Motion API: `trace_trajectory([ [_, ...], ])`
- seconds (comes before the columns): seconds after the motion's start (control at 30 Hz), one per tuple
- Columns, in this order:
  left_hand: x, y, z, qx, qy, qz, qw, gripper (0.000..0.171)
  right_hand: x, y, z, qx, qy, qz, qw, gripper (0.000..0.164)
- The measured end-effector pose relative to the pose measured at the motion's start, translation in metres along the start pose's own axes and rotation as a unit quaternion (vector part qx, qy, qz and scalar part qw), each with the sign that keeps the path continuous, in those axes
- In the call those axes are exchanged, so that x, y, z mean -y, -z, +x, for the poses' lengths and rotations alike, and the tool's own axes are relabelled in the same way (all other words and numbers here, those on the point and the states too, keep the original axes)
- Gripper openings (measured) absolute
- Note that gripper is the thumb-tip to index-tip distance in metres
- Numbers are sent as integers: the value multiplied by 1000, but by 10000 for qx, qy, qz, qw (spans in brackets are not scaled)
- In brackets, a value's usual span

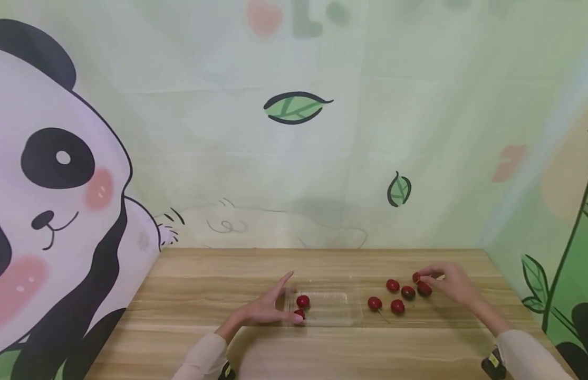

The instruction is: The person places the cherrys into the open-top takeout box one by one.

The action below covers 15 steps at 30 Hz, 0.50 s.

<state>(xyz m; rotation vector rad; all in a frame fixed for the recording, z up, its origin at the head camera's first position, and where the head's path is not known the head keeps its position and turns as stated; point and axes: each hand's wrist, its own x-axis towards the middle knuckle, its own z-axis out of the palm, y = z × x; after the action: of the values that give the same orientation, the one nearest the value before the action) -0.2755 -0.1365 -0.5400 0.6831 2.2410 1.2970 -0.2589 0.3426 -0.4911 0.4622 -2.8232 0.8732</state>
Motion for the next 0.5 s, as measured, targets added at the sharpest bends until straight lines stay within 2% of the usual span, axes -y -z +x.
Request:
trace_trajectory([
  [0.3,0,1,-2,-9,35,-41,10000,119,-27,0,-7,-31,-110,-223,9997,12],
  [0.5,-4,1,-1,41,38,-65,10000,118,-35,-3,-11,-1,-181,-199,9996,14],
])
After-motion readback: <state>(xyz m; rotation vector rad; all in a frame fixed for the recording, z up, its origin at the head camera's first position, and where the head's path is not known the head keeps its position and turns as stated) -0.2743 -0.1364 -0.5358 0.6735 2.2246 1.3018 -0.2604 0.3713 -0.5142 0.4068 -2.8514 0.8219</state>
